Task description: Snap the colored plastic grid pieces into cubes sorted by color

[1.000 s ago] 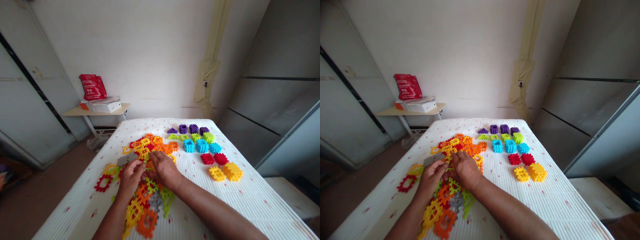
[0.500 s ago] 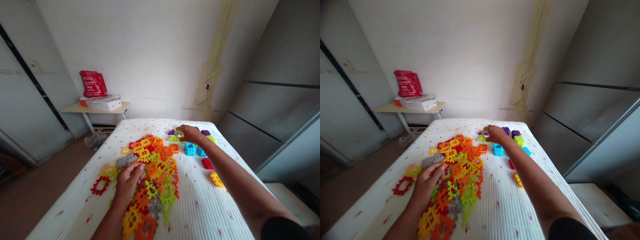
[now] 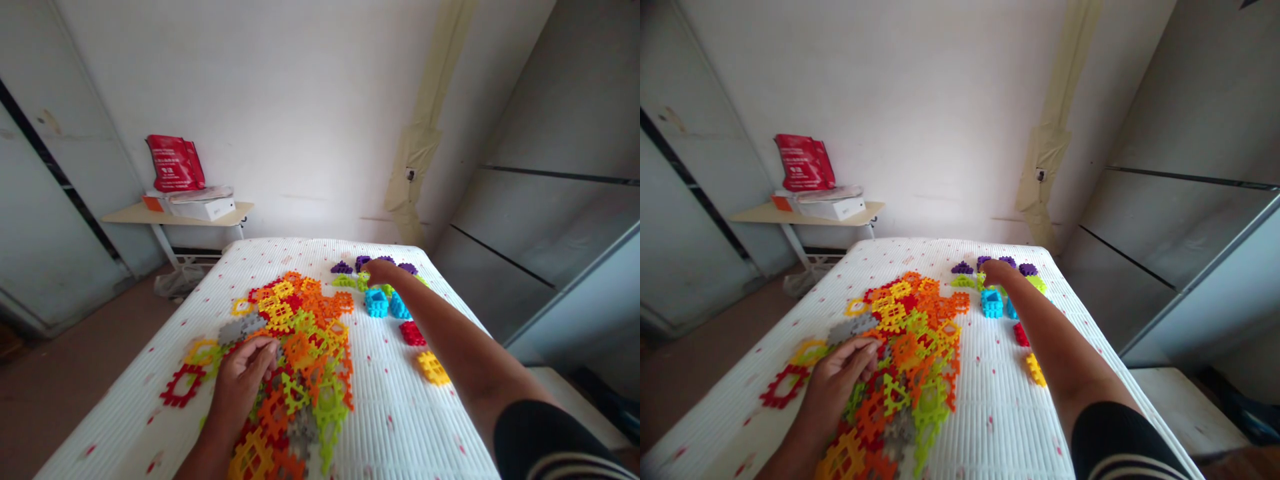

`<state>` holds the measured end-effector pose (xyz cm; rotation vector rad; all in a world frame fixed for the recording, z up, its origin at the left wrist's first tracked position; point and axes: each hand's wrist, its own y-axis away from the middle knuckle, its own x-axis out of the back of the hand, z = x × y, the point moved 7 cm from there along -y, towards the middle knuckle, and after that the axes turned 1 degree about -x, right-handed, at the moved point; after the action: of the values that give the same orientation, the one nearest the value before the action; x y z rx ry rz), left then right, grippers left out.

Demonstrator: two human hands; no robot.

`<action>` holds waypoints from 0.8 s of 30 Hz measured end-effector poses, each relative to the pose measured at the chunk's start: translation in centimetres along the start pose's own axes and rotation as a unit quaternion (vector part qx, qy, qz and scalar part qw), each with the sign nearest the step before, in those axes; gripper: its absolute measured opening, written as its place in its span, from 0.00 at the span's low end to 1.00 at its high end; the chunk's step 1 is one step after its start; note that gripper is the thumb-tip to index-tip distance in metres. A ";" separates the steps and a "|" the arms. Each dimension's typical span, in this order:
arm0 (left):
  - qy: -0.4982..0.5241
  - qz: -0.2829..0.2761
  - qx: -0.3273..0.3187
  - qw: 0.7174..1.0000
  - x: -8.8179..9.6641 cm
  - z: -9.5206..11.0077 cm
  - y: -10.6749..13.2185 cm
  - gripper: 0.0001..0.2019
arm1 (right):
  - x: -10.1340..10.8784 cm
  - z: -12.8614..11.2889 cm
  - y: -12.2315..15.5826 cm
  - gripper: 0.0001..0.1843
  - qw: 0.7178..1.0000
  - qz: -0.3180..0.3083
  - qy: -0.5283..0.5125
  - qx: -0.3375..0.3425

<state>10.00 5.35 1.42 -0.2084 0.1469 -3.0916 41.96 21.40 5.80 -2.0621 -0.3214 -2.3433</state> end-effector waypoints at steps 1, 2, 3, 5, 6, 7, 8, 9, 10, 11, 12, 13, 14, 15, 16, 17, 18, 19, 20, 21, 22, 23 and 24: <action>0.002 -0.001 0.000 1.000 0.0 0.0 0.0 0.15 | -0.2 0.0 -0.1 0.31 1.000 -0.005 0.001 0.000; 0.003 0.000 0.000 1.000 0.0 0.0 0.0 0.15 | -0.4 0.1 -0.3 0.31 1.000 -0.010 0.003 0.001; 0.005 0.002 -0.001 1.000 0.0 0.0 0.0 0.15 | -0.6 0.1 -0.3 0.31 1.000 -0.013 0.005 0.002; 0.006 0.006 -0.003 1.000 0.1 0.0 0.0 0.15 | -0.8 0.1 -0.5 0.29 1.000 -0.017 0.007 0.005; 0.006 0.007 -0.004 1.000 0.1 0.0 0.0 0.15 | -0.9 0.1 -0.6 0.28 1.000 -0.018 0.009 0.007; 0.005 0.007 -0.006 1.000 0.1 0.0 0.0 0.15 | -1.0 0.0 -0.6 0.27 1.000 -0.019 0.009 0.009; 0.005 0.007 -0.007 1.000 0.1 0.0 0.0 0.16 | -1.0 0.0 -0.7 0.26 1.000 -0.019 0.010 0.010; 0.004 0.006 -0.008 1.000 0.1 0.0 0.0 0.16 | -1.1 0.0 -0.7 0.26 1.000 -0.020 0.010 0.011; 0.005 0.006 -0.007 1.000 0.1 -0.1 0.0 0.16 | -1.2 0.0 -0.8 0.25 1.000 -0.021 0.010 0.011; 0.006 0.007 -0.007 1.000 0.1 -0.1 0.0 0.16 | -1.2 -0.1 -0.8 0.25 1.000 -0.021 0.009 0.011; 0.007 0.007 -0.006 1.000 0.1 -0.1 0.0 0.17 | -1.3 -0.1 -0.9 0.24 1.000 -0.022 0.008 0.011; 0.007 0.007 -0.005 1.000 0.1 -0.1 0.0 0.17 | -1.4 -0.1 -0.9 0.24 1.000 -0.023 0.007 0.012; 0.007 0.008 -0.004 1.000 0.1 0.0 0.0 0.17 | -1.4 -0.2 -0.9 0.23 1.000 -0.023 0.006 0.013; 0.006 0.008 -0.003 1.000 0.1 0.0 0.0 0.16 | -1.5 -0.3 -1.0 0.23 1.000 -0.024 0.004 0.014; 0.006 0.008 -0.003 1.000 0.1 0.1 0.0 0.16 | -1.5 -0.4 -1.0 0.23 1.000 -0.024 0.003 0.015; 0.005 0.009 -0.003 1.000 0.1 0.2 0.0 0.16 | -1.5 -0.4 -1.0 0.23 1.000 -0.025 0.002 0.016; 0.004 0.009 -0.003 1.000 0.1 0.2 0.0 0.16 | -1.5 -0.5 -1.0 0.24 1.000 -0.025 0.002 0.016; 0.003 0.010 -0.004 1.000 0.1 0.2 0.0 0.16 | -1.5 -0.6 -0.9 0.24 1.000 -0.026 0.002 0.017; 0.002 0.009 -0.005 1.000 0.1 0.3 0.0 0.16 | -1.5 -0.6 -0.9 0.24 1.000 -0.026 0.002 0.017; 0.001 0.008 -0.007 1.000 0.1 0.3 0.0 0.16 | -1.5 -0.6 -0.9 0.24 1.000 -0.026 0.002 0.016; 0.001 0.007 -0.008 1.000 0.1 0.2 0.0 0.16 | -1.5 -0.7 -1.0 0.24 1.000 -0.027 0.003 0.016; 0.002 0.005 -0.008 1.000 0.0 0.2 -0.1 0.15 | -1.6 -0.7 -1.0 0.23 0.999 -0.028 0.004 0.015; 0.004 0.003 -0.007 1.000 0.0 0.2 -0.1 0.15 | -1.6 -0.7 -1.0 0.23 0.999 -0.029 0.006 0.015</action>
<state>10.05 5.43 1.57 -0.1945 0.1693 -3.0869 41.34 22.04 4.00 -2.0534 -0.4202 -2.3660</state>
